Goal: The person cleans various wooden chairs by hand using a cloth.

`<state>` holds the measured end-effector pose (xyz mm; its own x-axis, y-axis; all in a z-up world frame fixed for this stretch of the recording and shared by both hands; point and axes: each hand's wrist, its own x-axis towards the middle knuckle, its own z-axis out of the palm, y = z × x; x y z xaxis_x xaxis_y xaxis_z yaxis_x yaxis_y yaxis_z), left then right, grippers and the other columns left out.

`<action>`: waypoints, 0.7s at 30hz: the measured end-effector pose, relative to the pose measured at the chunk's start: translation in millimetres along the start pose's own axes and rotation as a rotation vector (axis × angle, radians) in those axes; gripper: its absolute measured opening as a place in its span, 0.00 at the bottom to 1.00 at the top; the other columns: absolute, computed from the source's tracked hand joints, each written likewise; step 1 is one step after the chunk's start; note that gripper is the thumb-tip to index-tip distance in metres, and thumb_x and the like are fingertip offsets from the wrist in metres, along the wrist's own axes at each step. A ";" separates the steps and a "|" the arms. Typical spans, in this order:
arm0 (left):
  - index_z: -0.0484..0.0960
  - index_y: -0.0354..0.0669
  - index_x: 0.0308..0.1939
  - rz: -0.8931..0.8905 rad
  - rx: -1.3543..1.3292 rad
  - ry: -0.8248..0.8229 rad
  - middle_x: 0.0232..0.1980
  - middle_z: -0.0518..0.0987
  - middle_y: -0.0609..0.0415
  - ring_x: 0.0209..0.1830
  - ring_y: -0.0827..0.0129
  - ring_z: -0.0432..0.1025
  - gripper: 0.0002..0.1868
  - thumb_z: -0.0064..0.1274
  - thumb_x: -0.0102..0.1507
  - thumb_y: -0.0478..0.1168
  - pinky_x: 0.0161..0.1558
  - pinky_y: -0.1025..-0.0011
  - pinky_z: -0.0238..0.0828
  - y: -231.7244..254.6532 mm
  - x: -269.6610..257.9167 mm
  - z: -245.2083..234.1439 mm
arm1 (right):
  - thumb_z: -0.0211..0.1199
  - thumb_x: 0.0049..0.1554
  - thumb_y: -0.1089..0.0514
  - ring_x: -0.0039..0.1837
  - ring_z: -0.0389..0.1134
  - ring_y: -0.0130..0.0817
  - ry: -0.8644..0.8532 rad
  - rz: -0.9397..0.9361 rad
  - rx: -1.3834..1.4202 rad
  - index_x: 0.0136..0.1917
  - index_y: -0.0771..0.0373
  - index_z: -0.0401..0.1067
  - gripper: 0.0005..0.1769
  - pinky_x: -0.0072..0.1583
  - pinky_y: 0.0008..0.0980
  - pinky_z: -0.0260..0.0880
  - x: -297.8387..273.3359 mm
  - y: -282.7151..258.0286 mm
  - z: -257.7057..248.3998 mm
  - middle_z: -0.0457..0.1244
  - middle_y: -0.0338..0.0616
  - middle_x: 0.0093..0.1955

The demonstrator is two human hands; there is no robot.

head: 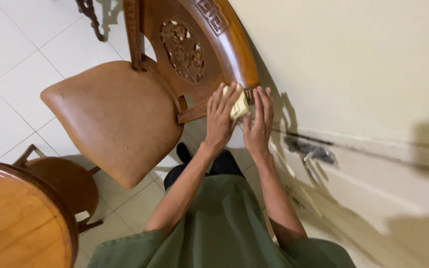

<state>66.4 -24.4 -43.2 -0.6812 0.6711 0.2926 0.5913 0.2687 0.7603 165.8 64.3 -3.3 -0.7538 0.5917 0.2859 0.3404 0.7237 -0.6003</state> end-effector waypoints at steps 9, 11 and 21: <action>0.71 0.49 0.73 0.043 -0.007 0.162 0.78 0.66 0.54 0.82 0.53 0.56 0.27 0.54 0.69 0.40 0.80 0.49 0.51 -3.9 -0.6 13.0 | 0.31 0.75 0.46 0.86 0.44 0.54 -0.126 -0.105 0.109 0.80 0.65 0.59 0.31 0.84 0.55 0.40 14.3 14.1 2.4 0.52 0.50 0.83; 0.71 0.50 0.73 0.028 0.003 0.164 0.78 0.67 0.54 0.81 0.52 0.56 0.27 0.55 0.69 0.42 0.79 0.50 0.52 -0.6 -5.9 12.1 | 0.31 0.75 0.45 0.86 0.44 0.54 -0.143 -0.118 0.120 0.80 0.66 0.58 0.32 0.84 0.55 0.41 12.2 12.6 0.1 0.51 0.51 0.83; 0.73 0.58 0.73 -0.076 0.188 0.164 0.79 0.67 0.60 0.84 0.56 0.54 0.29 0.54 0.67 0.36 0.81 0.50 0.53 -32.7 -31.5 13.4 | 0.25 0.74 0.39 0.87 0.42 0.55 -0.144 -0.163 0.093 0.81 0.63 0.57 0.37 0.84 0.59 0.39 15.2 12.8 2.4 0.49 0.51 0.83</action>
<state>74.3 -45.1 -85.1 -0.7783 0.5274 0.3406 0.5953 0.4476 0.6673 157.3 81.7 -8.5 -0.8692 0.4080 0.2793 0.1592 0.7658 -0.6231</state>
